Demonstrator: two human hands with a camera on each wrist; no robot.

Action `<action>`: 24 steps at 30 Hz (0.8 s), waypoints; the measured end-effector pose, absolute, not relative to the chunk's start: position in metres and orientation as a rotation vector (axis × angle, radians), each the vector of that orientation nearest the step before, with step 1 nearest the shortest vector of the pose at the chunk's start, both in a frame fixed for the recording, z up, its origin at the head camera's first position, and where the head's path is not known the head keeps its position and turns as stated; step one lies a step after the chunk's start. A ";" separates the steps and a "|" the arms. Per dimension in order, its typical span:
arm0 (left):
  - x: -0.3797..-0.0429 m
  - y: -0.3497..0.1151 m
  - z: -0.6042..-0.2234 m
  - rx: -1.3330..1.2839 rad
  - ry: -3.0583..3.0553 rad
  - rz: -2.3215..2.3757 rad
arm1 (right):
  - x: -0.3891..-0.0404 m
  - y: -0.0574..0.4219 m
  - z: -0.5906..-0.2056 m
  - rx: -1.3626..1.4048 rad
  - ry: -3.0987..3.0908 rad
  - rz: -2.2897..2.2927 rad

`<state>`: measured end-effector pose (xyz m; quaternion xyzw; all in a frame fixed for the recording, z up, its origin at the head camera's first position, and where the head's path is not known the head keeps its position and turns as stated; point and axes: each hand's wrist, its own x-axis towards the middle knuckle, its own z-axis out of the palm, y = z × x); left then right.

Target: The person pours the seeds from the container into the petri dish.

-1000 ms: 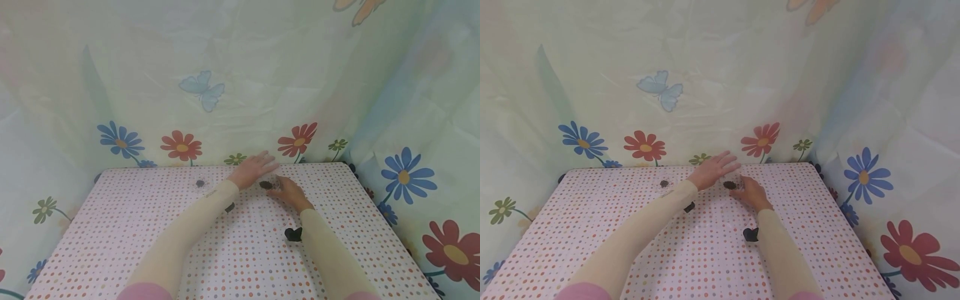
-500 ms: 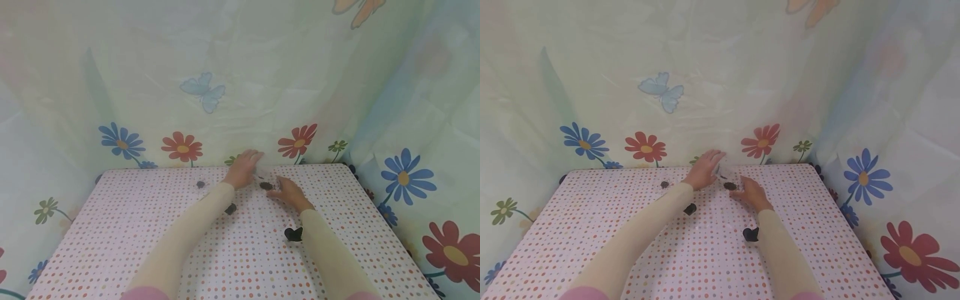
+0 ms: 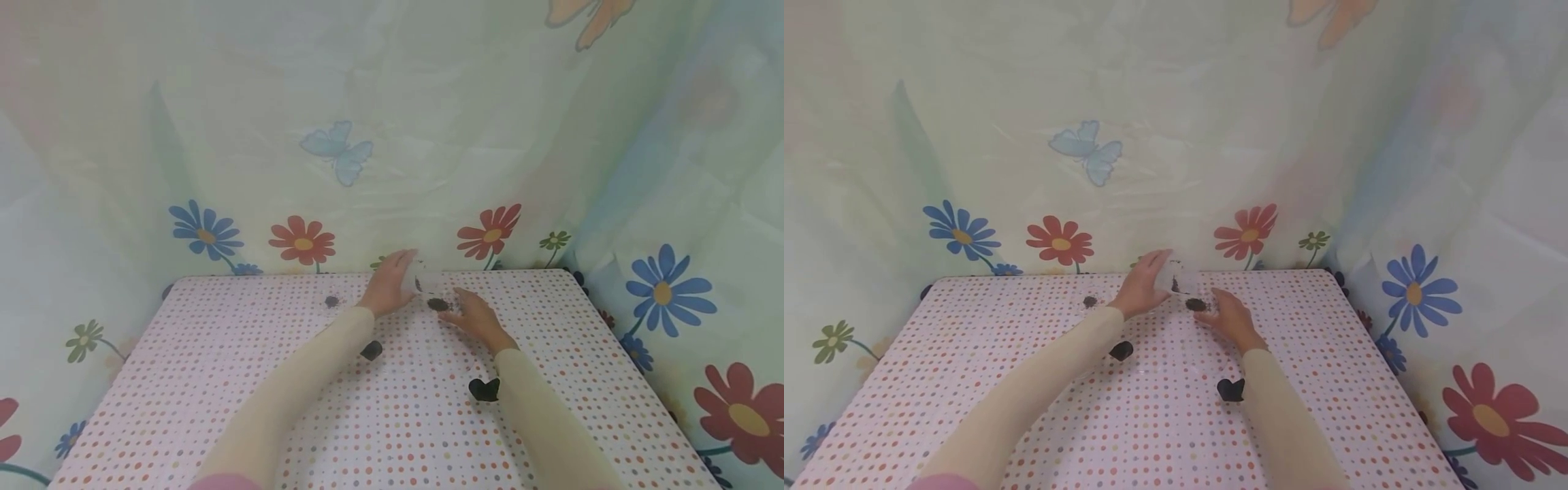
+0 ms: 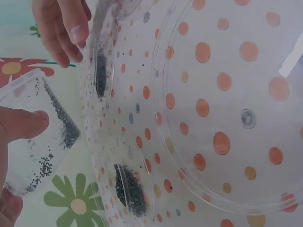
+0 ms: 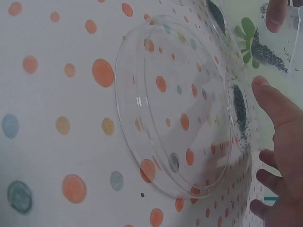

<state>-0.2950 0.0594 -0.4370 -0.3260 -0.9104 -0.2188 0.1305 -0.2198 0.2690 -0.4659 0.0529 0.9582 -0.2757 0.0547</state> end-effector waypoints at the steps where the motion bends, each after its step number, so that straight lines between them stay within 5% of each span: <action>1: -0.294 0.059 -0.437 -0.936 -2.653 -0.647 | -0.219 0.269 -0.465 0.149 2.911 -0.845; 24: -0.285 0.013 -0.432 -0.816 -2.745 -0.993 | -0.216 0.254 -0.455 0.051 3.112 -0.586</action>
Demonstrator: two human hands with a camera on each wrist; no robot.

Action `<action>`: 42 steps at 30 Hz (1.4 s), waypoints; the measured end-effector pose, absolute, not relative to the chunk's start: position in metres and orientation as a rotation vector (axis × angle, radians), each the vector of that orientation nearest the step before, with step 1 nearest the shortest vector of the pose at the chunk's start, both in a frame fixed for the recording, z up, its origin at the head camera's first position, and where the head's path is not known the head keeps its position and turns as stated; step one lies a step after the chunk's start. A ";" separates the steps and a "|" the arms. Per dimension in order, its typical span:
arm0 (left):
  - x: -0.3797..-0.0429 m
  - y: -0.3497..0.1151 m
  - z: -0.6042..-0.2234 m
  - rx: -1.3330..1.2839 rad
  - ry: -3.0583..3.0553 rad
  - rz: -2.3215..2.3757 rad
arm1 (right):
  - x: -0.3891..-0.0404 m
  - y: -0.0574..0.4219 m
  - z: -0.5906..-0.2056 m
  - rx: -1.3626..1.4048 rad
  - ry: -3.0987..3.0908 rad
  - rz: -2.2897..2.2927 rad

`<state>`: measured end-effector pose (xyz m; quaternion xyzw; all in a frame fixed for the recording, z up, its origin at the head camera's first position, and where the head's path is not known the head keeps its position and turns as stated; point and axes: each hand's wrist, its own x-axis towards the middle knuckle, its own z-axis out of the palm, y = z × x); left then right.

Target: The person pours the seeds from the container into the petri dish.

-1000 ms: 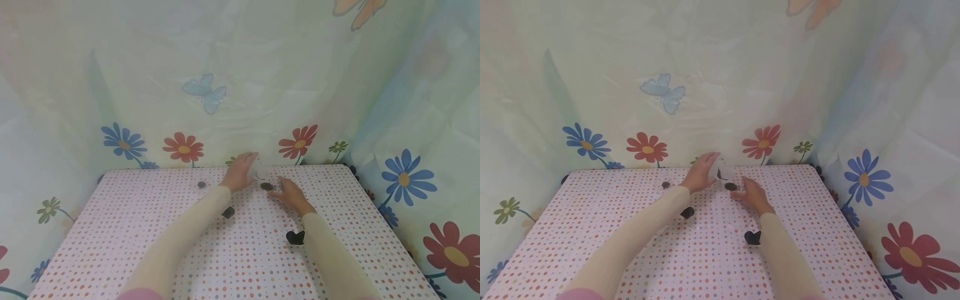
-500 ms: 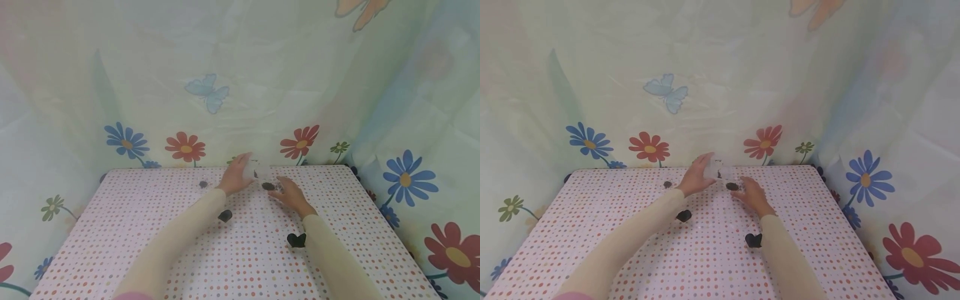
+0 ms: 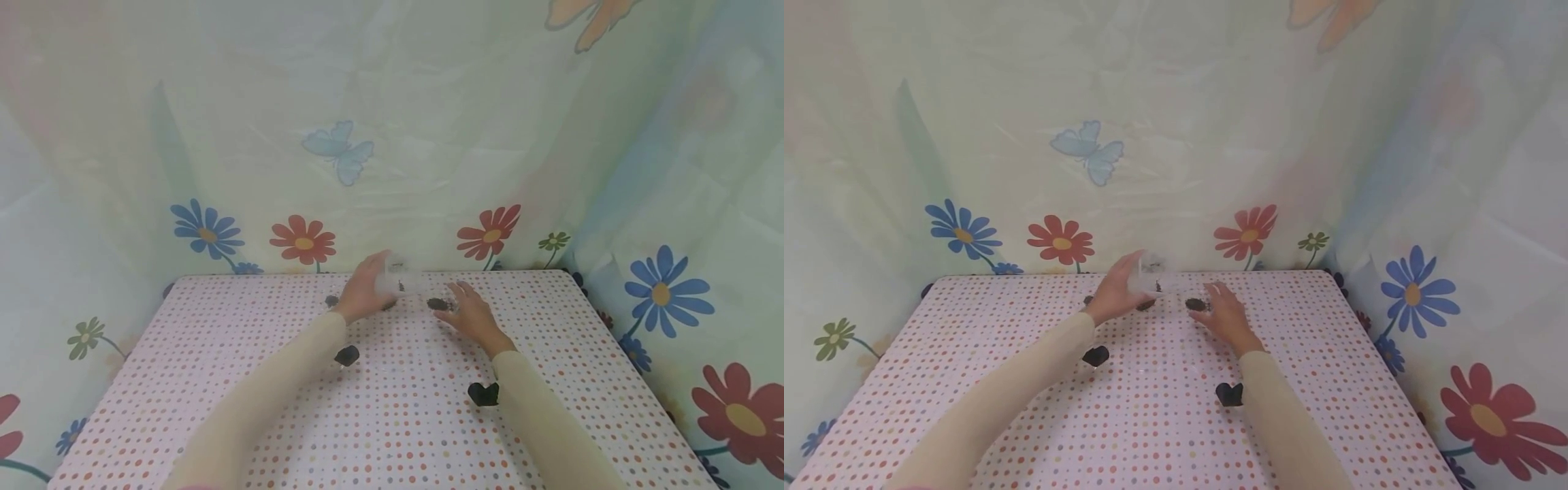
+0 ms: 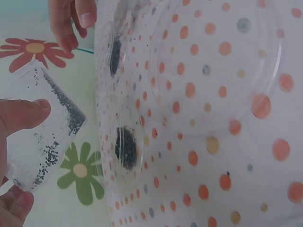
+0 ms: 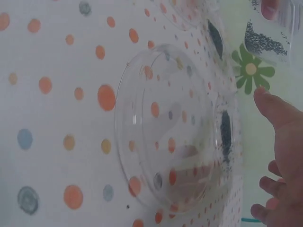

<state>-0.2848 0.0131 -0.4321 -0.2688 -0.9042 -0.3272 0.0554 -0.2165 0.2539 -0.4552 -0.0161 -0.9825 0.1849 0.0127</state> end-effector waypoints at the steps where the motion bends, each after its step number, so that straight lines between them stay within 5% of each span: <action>1: -0.284 0.010 -0.432 -0.810 -2.745 -0.993 | -0.217 0.253 -0.455 -0.041 -3.057 0.583; 42: -0.279 -0.070 -0.447 -0.614 -2.732 -1.036 | -0.238 0.183 -0.452 0.288 -3.011 0.734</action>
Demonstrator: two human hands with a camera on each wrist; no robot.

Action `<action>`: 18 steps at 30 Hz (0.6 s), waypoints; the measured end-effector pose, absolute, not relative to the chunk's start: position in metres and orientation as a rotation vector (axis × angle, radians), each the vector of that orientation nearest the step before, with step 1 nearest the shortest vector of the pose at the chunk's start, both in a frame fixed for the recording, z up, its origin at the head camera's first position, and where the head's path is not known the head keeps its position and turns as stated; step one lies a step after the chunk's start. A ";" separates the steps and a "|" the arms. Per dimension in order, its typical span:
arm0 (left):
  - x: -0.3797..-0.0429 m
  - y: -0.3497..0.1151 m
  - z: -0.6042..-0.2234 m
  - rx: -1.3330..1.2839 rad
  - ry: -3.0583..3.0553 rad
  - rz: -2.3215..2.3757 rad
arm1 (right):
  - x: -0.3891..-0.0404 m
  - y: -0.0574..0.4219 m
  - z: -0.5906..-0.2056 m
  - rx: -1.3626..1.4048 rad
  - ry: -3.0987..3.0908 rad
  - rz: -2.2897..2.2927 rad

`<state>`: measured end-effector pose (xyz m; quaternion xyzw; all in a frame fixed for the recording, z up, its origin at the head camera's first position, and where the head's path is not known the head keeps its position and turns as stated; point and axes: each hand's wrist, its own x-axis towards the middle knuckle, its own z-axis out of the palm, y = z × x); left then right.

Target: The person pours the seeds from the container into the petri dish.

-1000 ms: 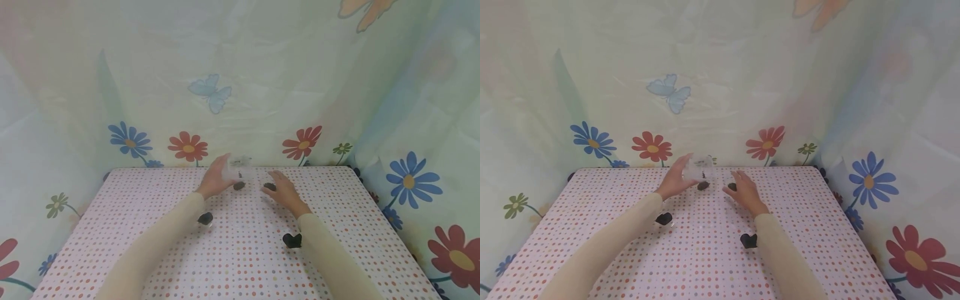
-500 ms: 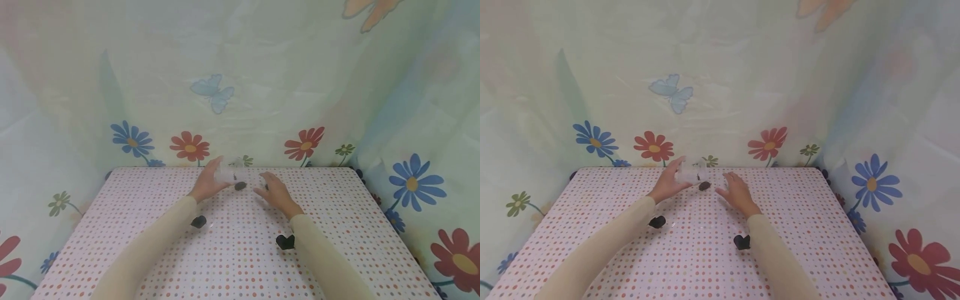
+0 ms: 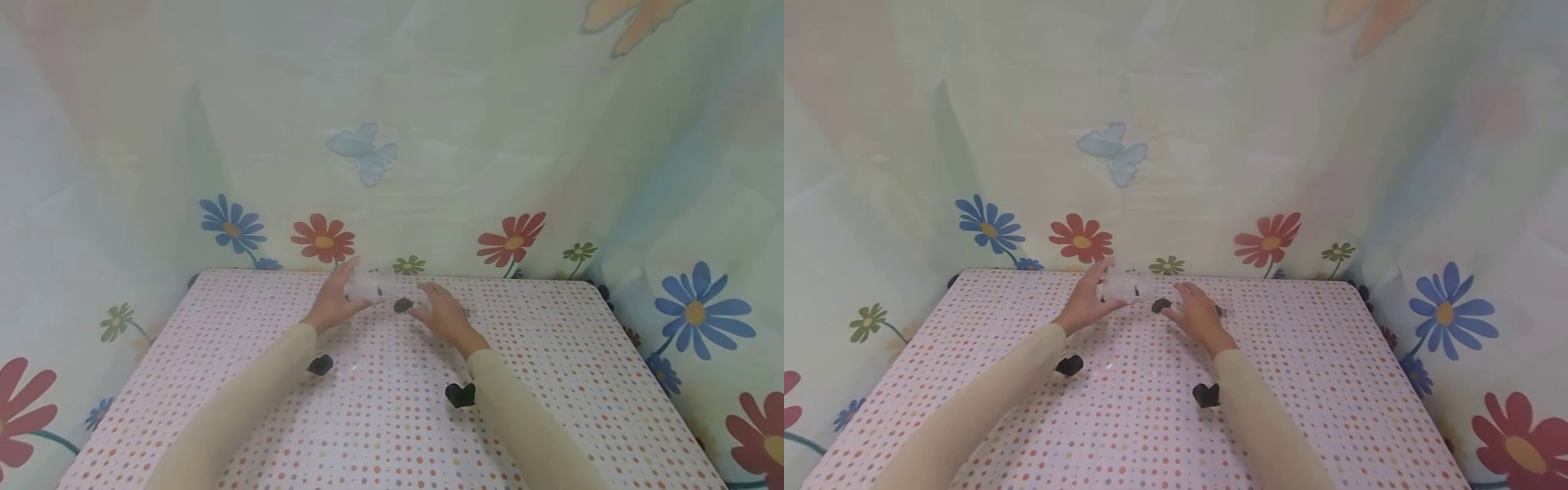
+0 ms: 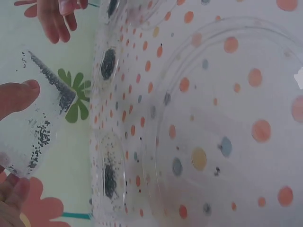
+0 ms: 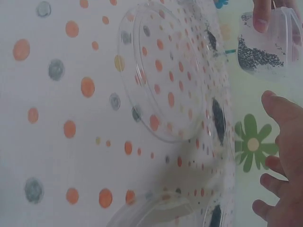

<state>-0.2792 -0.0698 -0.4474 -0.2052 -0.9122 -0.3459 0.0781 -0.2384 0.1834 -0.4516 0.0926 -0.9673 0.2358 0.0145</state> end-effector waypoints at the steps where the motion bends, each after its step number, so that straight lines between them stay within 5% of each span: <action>1: -0.279 -0.072 -0.448 -0.605 -2.735 -1.035 | -0.238 0.182 -0.451 0.294 -3.010 0.750; 18: -0.270 -0.106 -0.449 -0.342 -2.762 -1.117 | -0.248 0.154 -0.452 0.377 -3.016 0.778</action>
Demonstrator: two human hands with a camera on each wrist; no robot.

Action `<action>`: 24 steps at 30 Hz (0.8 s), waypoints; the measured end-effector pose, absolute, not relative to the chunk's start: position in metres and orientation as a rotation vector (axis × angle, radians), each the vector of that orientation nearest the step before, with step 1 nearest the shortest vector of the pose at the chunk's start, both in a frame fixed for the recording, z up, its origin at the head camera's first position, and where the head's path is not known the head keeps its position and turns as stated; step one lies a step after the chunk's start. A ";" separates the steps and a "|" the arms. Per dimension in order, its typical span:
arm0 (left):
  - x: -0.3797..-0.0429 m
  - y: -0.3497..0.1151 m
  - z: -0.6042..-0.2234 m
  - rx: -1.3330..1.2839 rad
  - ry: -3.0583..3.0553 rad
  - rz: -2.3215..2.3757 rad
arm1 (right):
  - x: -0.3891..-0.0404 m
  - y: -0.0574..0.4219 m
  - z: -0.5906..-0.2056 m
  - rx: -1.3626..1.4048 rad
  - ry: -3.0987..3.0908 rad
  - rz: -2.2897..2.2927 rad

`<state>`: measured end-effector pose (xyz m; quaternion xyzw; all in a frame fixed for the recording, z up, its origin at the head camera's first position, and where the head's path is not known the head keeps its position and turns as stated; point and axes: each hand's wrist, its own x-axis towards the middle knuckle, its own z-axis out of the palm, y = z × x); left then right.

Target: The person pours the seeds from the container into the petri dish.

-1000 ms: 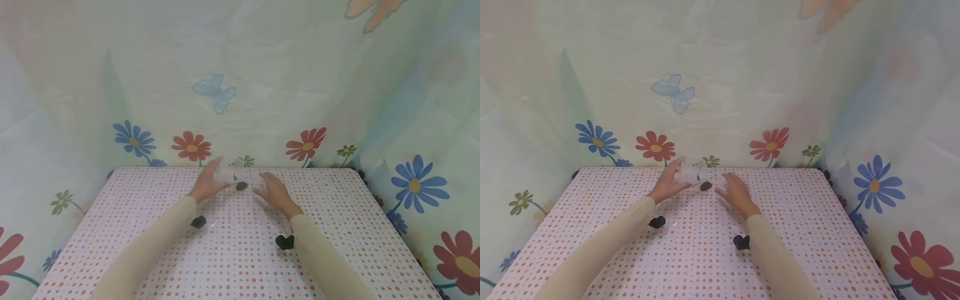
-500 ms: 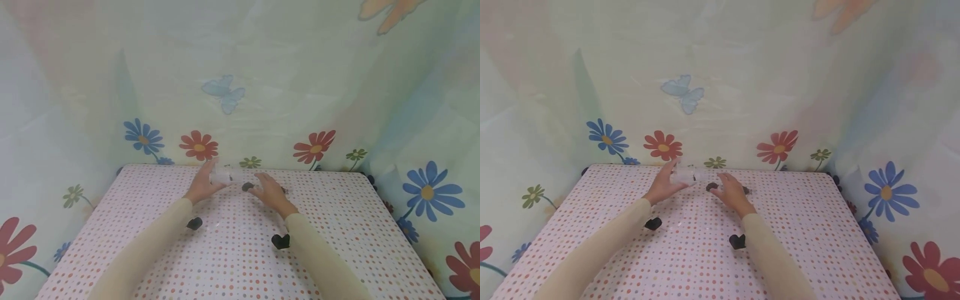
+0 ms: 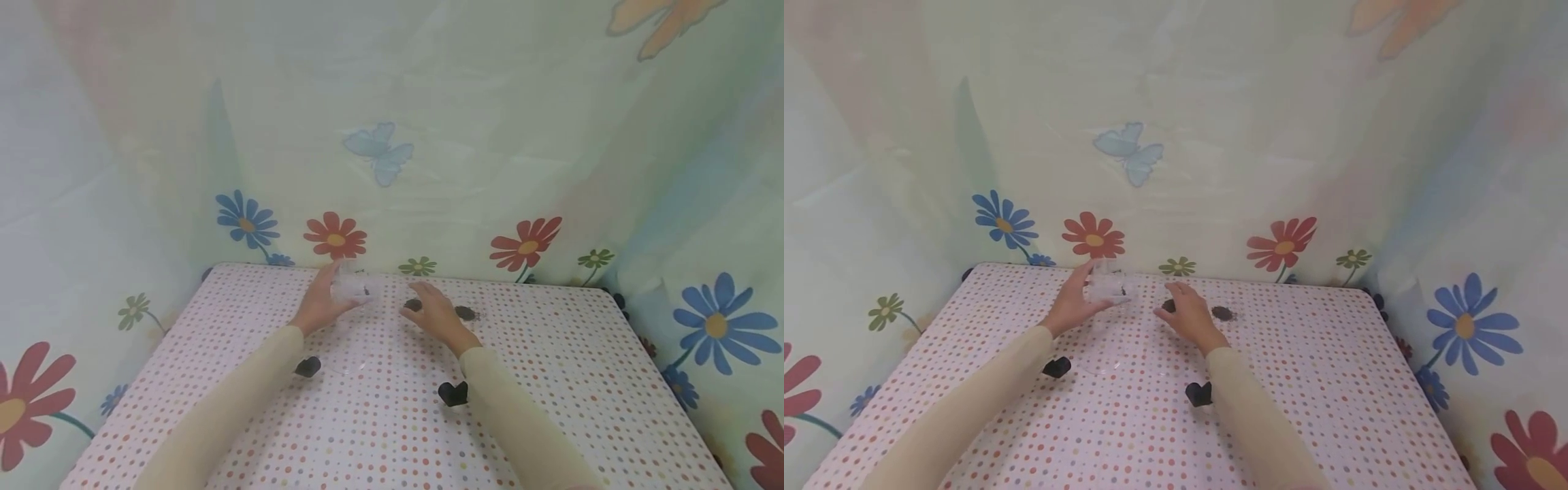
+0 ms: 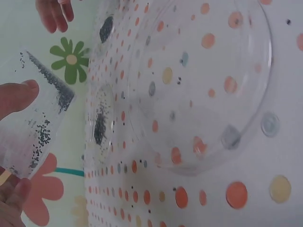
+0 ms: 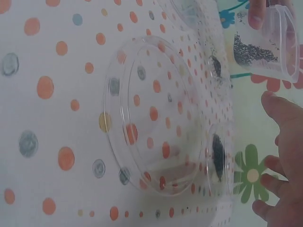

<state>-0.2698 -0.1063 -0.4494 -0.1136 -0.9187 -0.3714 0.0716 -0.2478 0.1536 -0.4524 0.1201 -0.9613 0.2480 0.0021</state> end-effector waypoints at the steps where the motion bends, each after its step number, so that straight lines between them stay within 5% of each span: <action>1: -0.269 -0.108 -0.450 -0.331 -2.767 -1.116 | -0.248 0.152 -0.452 0.387 -3.010 0.775; 24: -0.263 -0.155 -0.449 -0.141 -2.791 -1.099 | -0.258 0.123 -0.454 0.515 -3.029 0.787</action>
